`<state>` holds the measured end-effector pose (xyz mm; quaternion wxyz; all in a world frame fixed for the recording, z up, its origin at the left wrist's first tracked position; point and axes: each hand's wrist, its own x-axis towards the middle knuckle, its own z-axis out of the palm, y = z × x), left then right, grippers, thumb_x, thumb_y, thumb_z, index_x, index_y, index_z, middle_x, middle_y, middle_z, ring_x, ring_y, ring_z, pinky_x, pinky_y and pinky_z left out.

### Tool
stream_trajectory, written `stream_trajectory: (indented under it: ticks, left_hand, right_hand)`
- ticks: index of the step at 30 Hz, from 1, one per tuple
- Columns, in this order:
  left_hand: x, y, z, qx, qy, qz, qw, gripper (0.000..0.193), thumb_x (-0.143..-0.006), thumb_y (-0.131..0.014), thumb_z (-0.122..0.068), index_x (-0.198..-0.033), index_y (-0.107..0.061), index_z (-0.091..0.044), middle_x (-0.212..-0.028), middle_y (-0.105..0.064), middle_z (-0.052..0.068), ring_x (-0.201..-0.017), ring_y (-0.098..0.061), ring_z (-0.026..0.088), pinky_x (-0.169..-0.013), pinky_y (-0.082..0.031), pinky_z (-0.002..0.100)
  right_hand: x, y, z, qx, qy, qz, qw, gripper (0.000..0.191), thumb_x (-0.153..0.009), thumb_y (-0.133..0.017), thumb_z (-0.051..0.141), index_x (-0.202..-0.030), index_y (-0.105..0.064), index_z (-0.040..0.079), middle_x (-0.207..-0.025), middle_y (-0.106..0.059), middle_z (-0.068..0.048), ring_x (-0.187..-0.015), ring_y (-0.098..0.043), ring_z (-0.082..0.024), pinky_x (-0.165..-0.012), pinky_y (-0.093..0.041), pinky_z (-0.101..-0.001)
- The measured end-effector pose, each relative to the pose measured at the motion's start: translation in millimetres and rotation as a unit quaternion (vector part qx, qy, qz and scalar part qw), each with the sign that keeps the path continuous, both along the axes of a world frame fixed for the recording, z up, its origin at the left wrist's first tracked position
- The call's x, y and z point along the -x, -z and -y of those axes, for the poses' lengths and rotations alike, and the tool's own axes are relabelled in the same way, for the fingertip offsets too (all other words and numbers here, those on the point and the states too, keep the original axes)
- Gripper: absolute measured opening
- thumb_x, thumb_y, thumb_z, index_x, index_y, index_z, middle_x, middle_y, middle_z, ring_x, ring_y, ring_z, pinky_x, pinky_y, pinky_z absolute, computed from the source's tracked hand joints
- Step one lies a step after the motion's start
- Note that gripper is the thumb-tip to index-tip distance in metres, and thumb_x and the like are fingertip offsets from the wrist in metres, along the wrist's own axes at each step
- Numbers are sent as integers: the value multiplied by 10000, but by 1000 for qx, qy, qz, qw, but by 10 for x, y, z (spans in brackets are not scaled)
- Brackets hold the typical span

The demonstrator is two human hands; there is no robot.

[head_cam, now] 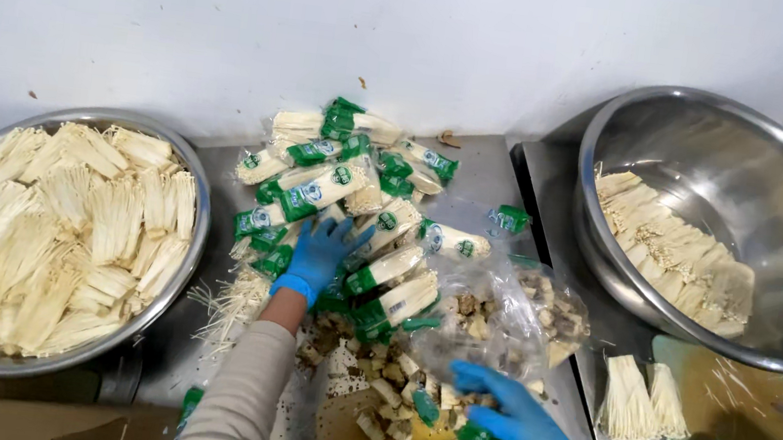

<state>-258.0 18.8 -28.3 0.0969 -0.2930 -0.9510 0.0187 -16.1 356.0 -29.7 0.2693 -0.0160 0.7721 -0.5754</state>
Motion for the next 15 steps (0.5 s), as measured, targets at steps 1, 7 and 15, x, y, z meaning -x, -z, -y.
stream_trajectory:
  ticks: [1, 7, 15]
  left_hand:
    - [41, -16, 15, 30, 6, 13, 999, 740, -945, -544, -22, -1557, -425, -421, -1445, -508, 97, -1293, -489, 334, -1118, -354, 664]
    - [-244, -235, 140, -189, -1, -127, 974, 633, -632, -741, -206, -1233, -570, -102, -1325, -579, 123, -1316, -507, 407, -1029, -408, 595]
    - [-2153, -312, -62, -466, -55, 39, 882, 619, -691, -934, -337, -1158, -605, -96, -1002, -633, 121, -943, -636, 326, -829, -508, 444]
  right_hand:
    - [61, -20, 242, 29, -41, 2, 999, 634, -885, -689, 275, -1480, -521, 136, -1315, -702, -109, -1194, -658, -217, -983, -538, -387]
    - [292, -136, 1177, 125, -33, 8, 992, 584, -946, -654, 356, -1468, -548, 116, -1323, -677, -77, -1233, -645, -208, -1042, -536, -368]
    - [55, -214, 1489, 45, 120, -285, 950, 344, -882, -732, 211, -1181, -705, 42, -991, -655, -81, -857, -620, -204, -753, -517, -357]
